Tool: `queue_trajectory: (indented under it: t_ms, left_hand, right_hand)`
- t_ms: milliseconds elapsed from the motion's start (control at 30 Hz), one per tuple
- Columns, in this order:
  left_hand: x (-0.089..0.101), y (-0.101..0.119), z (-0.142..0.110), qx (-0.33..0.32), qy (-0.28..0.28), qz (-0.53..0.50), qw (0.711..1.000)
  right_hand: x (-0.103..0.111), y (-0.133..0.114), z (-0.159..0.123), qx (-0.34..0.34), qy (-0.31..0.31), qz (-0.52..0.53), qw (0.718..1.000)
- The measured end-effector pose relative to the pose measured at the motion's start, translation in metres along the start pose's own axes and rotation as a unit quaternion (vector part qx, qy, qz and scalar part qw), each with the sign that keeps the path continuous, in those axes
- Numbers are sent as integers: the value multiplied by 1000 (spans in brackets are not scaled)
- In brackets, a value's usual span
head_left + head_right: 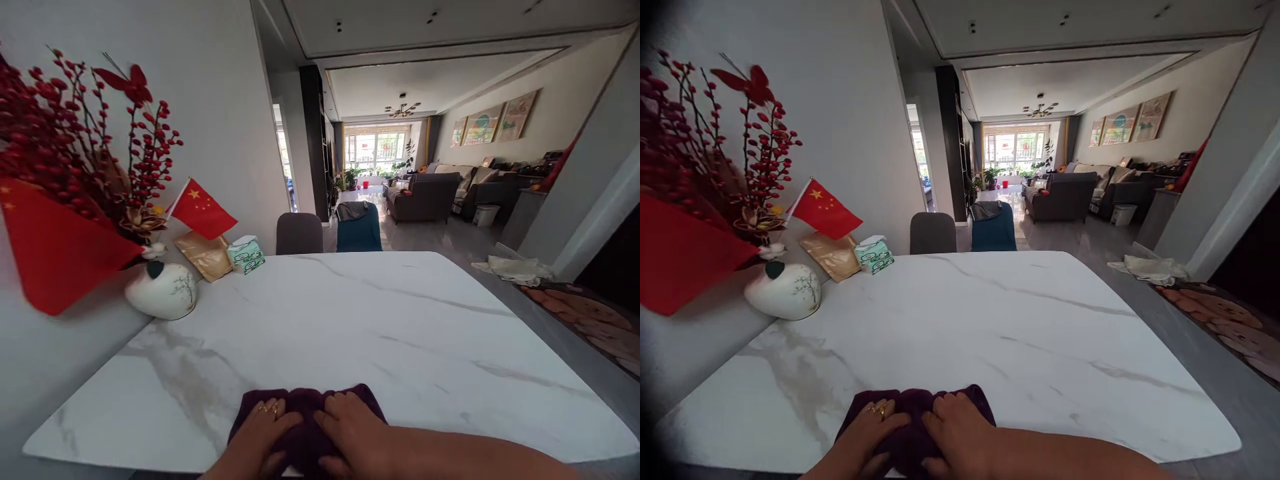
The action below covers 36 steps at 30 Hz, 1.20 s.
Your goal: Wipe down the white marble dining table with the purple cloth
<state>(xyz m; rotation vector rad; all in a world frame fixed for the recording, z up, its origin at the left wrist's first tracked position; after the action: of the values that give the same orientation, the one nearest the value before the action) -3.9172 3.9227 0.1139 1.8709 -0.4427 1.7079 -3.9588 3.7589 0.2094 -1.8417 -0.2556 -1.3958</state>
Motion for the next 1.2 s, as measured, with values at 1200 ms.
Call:
queue_trajectory:
  t_ms: [1200]
  left_hand:
    - [107, 18, 104, 12, -42, 19, 999]
  right_hand:
    - [59, 69, 8, -86, 107, 15, 990]
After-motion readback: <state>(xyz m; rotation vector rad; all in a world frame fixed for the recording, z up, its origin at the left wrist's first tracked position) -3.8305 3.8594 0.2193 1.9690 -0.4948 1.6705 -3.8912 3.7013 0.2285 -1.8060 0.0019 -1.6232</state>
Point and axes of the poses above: each hand's wrist, its own z-axis towards the middle knuckle, its own x-axis out of the back of the hand, y = z × x, the point moved 10 cm from there along z, towards the middle knuckle, and after that the axes turned 8 degrees about z, right-handed, at the moved point
